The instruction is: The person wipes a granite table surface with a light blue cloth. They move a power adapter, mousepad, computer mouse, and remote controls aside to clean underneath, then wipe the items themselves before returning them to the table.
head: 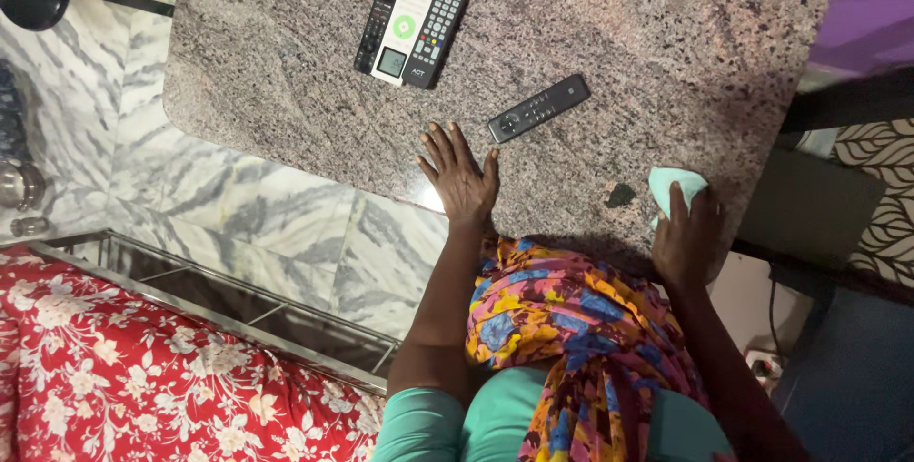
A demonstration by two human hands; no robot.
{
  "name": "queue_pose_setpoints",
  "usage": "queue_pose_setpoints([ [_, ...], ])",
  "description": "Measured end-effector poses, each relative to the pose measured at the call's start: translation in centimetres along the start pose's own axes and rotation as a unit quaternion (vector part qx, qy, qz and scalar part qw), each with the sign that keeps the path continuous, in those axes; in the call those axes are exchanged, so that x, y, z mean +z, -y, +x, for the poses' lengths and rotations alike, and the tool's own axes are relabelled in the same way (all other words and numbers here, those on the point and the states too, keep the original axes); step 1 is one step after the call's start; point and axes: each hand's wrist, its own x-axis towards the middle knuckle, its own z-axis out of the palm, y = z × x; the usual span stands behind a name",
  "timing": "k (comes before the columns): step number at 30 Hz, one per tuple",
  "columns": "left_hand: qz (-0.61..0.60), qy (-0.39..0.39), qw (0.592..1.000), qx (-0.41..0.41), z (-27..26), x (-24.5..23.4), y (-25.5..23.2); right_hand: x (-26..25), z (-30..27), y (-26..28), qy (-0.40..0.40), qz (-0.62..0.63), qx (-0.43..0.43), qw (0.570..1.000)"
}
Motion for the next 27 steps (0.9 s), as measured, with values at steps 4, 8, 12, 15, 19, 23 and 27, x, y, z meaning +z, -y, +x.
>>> queue_pose_setpoints([
  [4,0.012,0.0,1.0,0.003,0.1,-0.2,-0.3,-2.2,1.6,0.6,0.01,-0.077,0.003,0.997],
  [8,0.016,-0.004,1.0,0.002,-0.1,-0.4,-0.5,-0.7,5.9,-1.8,-0.072,-0.113,-0.017,0.991],
  [12,0.02,-0.007,1.0,0.0,0.2,-0.4,-0.5,4.9,13.5,-7.7,-0.11,-0.08,0.017,0.991],
  [15,0.005,-0.004,1.0,-0.005,0.0,-0.6,-0.6,8.6,18.4,-10.7,-0.174,-0.14,0.037,0.974],
  [19,0.004,0.003,1.0,-0.012,0.0,-1.1,-0.8,10.0,19.7,-9.6,-0.152,0.146,0.059,0.976],
  [23,0.004,0.01,1.0,-0.014,0.3,-1.2,-1.1,9.3,15.3,-3.7,-0.017,-0.126,-0.01,0.992],
  [27,0.012,0.02,1.0,-0.021,0.4,-1.4,-1.1,6.1,10.9,2.1,0.042,-0.021,-0.052,0.998],
])
